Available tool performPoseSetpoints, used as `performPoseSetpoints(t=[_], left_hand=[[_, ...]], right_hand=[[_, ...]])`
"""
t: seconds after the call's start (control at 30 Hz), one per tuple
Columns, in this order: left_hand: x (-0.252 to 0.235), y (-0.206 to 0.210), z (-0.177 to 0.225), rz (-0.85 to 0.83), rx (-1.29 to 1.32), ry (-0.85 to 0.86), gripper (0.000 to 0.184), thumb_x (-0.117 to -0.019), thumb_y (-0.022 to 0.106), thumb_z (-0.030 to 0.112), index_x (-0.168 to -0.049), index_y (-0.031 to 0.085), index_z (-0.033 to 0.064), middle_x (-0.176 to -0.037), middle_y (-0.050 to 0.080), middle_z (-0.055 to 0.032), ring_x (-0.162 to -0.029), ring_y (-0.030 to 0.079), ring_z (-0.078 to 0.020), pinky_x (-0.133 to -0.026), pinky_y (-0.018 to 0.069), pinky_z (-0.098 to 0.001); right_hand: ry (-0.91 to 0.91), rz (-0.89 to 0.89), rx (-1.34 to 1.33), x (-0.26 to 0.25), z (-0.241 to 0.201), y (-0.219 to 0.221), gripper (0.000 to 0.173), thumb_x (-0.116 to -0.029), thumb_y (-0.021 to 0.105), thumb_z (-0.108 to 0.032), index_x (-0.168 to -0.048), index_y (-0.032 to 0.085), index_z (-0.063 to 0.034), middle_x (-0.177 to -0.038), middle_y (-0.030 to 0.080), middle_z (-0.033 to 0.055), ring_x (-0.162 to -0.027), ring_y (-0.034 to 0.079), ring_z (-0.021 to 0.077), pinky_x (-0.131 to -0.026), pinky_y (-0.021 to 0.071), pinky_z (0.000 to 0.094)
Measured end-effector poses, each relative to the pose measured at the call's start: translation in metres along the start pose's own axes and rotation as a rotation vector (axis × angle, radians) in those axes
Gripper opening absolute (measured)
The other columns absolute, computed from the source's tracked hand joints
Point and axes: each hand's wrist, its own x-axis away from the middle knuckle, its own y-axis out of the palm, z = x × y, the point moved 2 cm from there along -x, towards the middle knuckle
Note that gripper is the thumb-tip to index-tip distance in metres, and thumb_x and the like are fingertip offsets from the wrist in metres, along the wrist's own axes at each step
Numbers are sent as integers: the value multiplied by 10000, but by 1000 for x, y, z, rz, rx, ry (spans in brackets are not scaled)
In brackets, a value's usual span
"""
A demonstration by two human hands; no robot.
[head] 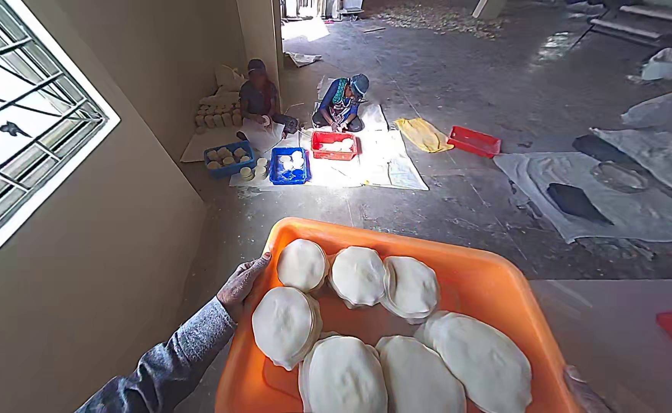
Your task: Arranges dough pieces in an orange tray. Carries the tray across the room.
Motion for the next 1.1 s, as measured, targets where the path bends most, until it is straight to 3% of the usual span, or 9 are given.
performPoseSetpoints(t=[0.17, 0.23, 0.33, 0.4, 0.43, 0.6, 0.73, 1.0, 1.1], left_hand=[[-11, -99, 40, 79, -5, 70, 399, -1101, 413, 270, -882, 691, 87, -742, 720, -20, -666, 698, -80, -609, 589, -256], [-8, -120, 65, 191, -34, 65, 396, -1110, 396, 243, -874, 662, 70, -724, 697, -25, -645, 679, -80, -589, 574, -245], [-24, -168, 79, 336, -64, 21, 367, -1099, 423, 276, -882, 661, 100, -751, 709, -9, -686, 696, -79, -637, 591, -258], [-41, -215, 71, 255, -29, 93, 353, -1088, 441, 303, -946, 701, 110, -821, 742, 11, -757, 719, -71, -687, 606, -268], [-49, -226, 74, 293, -15, 105, 375, -1093, 433, 292, -908, 691, 92, -775, 727, -7, -703, 706, -83, -635, 595, -273], [-97, -276, 91, 420, 37, 96, 399, -1088, 422, 311, -934, 704, 75, -789, 736, -40, -711, 718, -109, -641, 608, -292], [-150, -304, 114, 478, 14, 127, 375, -1089, 423, 322, -1007, 689, 71, -871, 735, -34, -804, 714, -100, -734, 601, -307], [-269, -361, 166, 694, 111, 92, 386, -1077, 436, 374, -1076, 678, 72, -904, 740, -31, -828, 721, -96, -715, 612, -297], [-321, -392, 185, 733, 133, 46, 430, -1077, 430, 425, -1175, 659, 74, -992, 733, -44, -892, 712, -102, -761, 605, -316]], right_hand=[[23, -100, 22, 7, -61, 116, 370, -1109, 363, -306, -1066, 612, -35, -881, 604, -53, -805, 605, -46, -797, 521, 202], [-40, -160, 7, -4, -67, 156, 370, -1105, 357, -298, -1014, 623, -58, -848, 634, -64, -788, 624, -38, -778, 542, 208], [-24, -176, 38, -10, -98, 218, 410, -1121, 352, -273, -1057, 627, 23, -857, 599, -3, -781, 592, -15, -777, 515, 217], [25, -208, 68, -23, -112, 253, 425, -1119, 367, -290, -1083, 648, 26, -894, 642, 38, -813, 608, 14, -812, 518, 244], [14, -220, 73, -30, -120, 269, 422, -1117, 376, -301, -1059, 656, 9, -878, 651, 34, -797, 614, 17, -791, 526, 239], [-82, -303, 162, -67, -176, 348, 438, -1116, 362, -369, -995, 654, -66, -837, 618, -22, -762, 589, -1, -741, 511, 232], [-203, -335, 220, -132, -207, 422, 477, -1107, 366, -364, -911, 671, -54, -775, 617, 5, -731, 609, 42, -702, 515, 263], [-192, -410, 232, -235, -303, 574, 465, -1113, 375, -345, -1005, 683, -14, -875, 649, 69, -840, 626, 99, -801, 518, 322], [-217, -400, 232, -262, -325, 635, 481, -1112, 365, -352, -992, 685, -13, -860, 652, 69, -832, 630, 97, -793, 521, 319]])
